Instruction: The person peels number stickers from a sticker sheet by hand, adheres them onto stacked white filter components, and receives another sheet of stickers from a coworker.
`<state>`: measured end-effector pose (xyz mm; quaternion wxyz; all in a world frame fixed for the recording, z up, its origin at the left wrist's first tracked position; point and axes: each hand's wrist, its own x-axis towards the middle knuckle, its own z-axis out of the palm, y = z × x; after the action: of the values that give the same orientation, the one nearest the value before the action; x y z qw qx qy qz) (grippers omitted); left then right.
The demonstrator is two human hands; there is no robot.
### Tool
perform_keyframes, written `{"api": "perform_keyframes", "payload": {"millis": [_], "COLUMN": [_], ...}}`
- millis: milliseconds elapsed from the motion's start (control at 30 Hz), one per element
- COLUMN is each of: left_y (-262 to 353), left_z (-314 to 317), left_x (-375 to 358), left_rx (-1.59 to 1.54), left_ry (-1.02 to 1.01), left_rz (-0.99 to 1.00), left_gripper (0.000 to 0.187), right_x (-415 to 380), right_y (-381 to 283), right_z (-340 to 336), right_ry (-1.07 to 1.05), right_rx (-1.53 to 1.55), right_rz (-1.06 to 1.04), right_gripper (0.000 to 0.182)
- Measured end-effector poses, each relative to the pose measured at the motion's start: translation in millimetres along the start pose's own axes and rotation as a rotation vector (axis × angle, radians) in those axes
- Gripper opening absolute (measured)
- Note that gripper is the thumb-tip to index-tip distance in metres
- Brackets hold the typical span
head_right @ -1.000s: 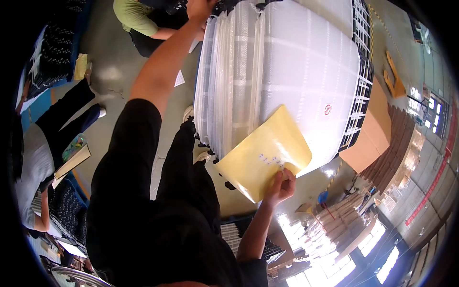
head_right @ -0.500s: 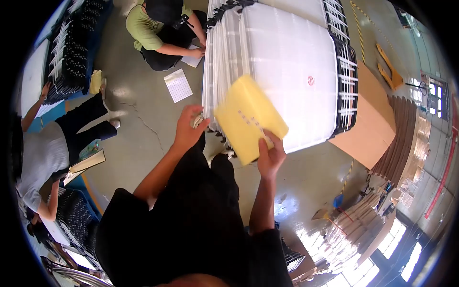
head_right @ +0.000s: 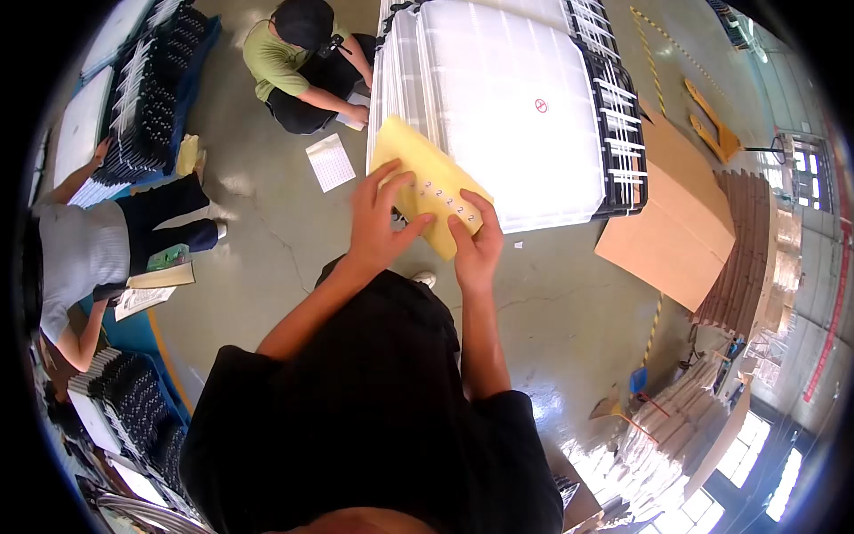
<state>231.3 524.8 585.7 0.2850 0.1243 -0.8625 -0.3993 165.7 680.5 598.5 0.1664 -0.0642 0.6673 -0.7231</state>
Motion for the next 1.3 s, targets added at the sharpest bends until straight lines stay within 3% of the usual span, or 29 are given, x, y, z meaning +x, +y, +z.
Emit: {"api": "perform_keyframes", "payload": {"millis": [400, 533, 667, 933, 1233, 1300], "left_y": [34.8, 37.2, 44.9, 58.8, 51.3, 47.0], "left_z": [22.8, 32.5, 33.8, 35.6, 25.9, 26.4], "left_x": [-18.0, -22.0, -20.6, -11.7, -0.9, 1.1], "left_rx": [0.066, 0.047, -0.019, -0.186, -0.258, -0.468], "left_ry": [0.011, -0.002, 0.009, 0.083, 0.045, -0.041], "left_rz": [0.205, 0.219, 0.156, 0.275, 0.231, 0.126], "left_gripper": [0.059, 0.057, 0.048, 0.035, 0.025, 0.021], "right_x": [-30.6, -32.8, -37.8, -32.9, -25.2, -23.6], "right_y": [-25.2, -30.7, -22.9, -22.9, -26.6, -25.3], "right_z": [-15.4, -17.9, -33.9, -32.4, -30.0, -29.3], "right_ry": [-0.011, 0.063, 0.077, 0.109, 0.09, 0.08], "right_rx": [0.007, -0.04, -0.016, -0.057, -0.103, -0.103], "right_rz": [-0.087, -0.26, -0.209, -0.259, -0.233, -0.224], "right_gripper": [0.043, 0.05, 0.049, 0.023, 0.02, 0.019]}}
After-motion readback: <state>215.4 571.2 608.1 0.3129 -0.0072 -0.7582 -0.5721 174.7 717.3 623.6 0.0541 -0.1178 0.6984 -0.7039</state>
